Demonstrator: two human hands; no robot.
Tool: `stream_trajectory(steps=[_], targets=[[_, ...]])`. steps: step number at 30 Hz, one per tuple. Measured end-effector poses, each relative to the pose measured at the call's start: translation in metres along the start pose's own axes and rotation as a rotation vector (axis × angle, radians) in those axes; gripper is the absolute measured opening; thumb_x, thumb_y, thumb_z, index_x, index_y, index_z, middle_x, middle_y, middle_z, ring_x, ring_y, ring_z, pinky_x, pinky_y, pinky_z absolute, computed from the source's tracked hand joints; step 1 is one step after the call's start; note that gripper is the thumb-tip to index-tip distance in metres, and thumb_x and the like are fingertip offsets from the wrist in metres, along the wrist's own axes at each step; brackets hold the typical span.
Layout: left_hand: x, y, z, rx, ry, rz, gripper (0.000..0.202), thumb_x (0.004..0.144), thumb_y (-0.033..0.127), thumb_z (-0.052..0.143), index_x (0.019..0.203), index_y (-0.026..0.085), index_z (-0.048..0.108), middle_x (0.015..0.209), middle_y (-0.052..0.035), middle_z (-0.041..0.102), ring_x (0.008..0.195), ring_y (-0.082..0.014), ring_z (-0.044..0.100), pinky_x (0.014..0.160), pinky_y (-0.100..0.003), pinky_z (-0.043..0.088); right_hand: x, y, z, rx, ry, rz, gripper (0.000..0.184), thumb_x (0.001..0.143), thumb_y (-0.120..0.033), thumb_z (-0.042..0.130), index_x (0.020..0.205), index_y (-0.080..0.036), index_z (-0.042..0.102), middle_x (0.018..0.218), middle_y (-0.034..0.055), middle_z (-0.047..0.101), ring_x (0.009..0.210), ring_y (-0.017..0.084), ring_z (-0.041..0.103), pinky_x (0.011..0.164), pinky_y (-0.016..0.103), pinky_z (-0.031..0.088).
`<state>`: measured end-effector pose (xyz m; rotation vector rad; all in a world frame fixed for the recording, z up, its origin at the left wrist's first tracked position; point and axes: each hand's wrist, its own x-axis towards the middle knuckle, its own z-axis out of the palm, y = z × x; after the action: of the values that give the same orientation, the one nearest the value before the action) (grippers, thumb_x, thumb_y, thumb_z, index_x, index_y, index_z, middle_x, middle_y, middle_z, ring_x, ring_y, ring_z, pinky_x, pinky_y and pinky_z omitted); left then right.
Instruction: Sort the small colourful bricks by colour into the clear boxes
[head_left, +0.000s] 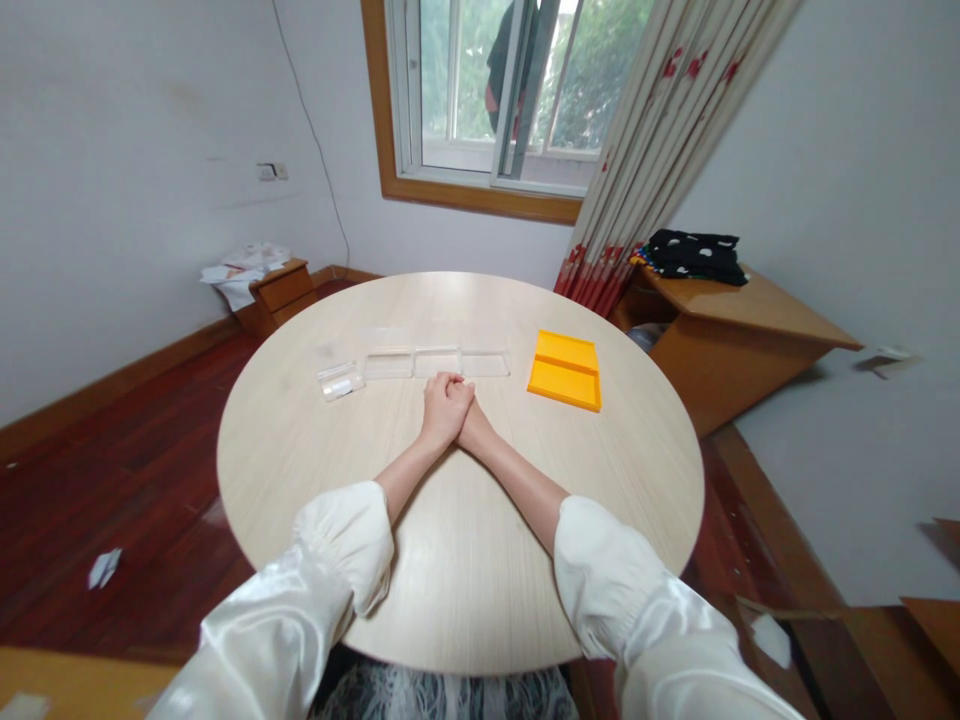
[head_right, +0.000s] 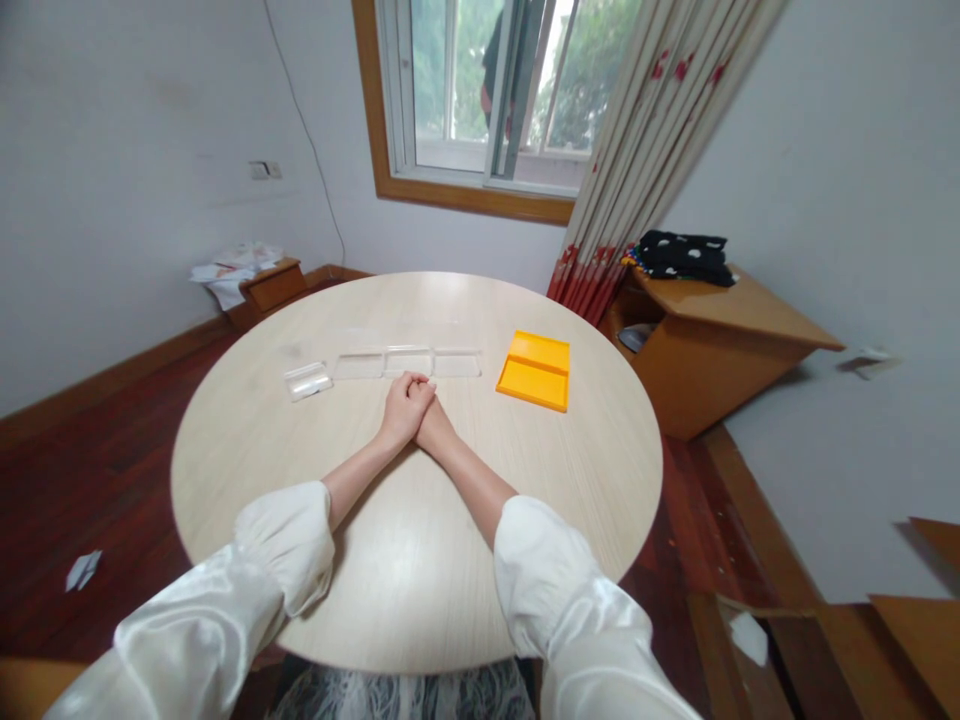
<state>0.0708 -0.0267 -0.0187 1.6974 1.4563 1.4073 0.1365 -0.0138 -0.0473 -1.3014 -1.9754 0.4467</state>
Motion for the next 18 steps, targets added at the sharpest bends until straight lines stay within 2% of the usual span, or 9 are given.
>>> stream_trajectory(steps=[4,8,12,15,18], targets=[[0.000,0.002,-0.003,-0.090,-0.022,0.007,0.011,0.074,0.029,0.058,0.079,0.019,0.056,0.086,-0.0055,0.063,0.089,-0.0202,0.057,0.087,-0.036,0.043,-0.003,-0.007,-0.014,0.135,0.047,0.071,0.024,0.082,-0.018,0.045,0.097,-0.012,0.062,0.091,0.0079,0.067,0.081,0.017,0.060,0.079,0.029,0.047],[0.001,0.001,-0.012,-0.268,-0.029,-0.004,0.014,0.076,0.028,0.053,0.085,0.018,0.056,0.089,-0.0060,0.063,0.088,-0.0176,0.059,0.080,-0.031,0.046,-0.003,-0.011,-0.024,0.388,0.213,0.166,0.028,0.082,-0.021,0.043,0.093,-0.015,0.067,0.095,0.0065,0.070,0.090,0.017,0.062,0.084,0.030,0.047],[0.002,-0.003,-0.025,-0.352,0.007,-0.001,0.012,0.077,0.030,0.049,0.080,0.018,0.053,0.080,-0.0038,0.062,0.081,-0.0164,0.061,0.078,-0.029,0.048,-0.002,-0.009,-0.028,0.569,0.266,0.224,0.031,0.082,-0.024,0.042,0.096,-0.014,0.068,0.096,0.0068,0.071,0.092,0.016,0.064,0.087,0.030,0.048],[0.004,-0.010,-0.034,-0.371,0.004,-0.005,0.017,0.079,0.035,0.046,0.081,0.019,0.051,0.077,-0.0031,0.061,0.079,-0.0165,0.061,0.077,-0.030,0.048,-0.002,-0.004,-0.030,0.554,0.311,0.258,0.032,0.083,-0.025,0.040,0.095,-0.012,0.068,0.092,0.0081,0.071,0.089,0.017,0.064,0.086,0.031,0.048],[0.009,-0.019,-0.037,-0.305,-0.014,-0.002,0.021,0.081,0.038,0.044,0.087,0.020,0.052,0.088,-0.0053,0.062,0.088,-0.0172,0.060,0.082,-0.031,0.046,-0.002,0.001,-0.031,0.437,0.290,0.264,0.033,0.085,-0.026,0.038,0.096,-0.014,0.067,0.102,0.0091,0.069,0.099,0.018,0.062,0.092,0.033,0.045]])
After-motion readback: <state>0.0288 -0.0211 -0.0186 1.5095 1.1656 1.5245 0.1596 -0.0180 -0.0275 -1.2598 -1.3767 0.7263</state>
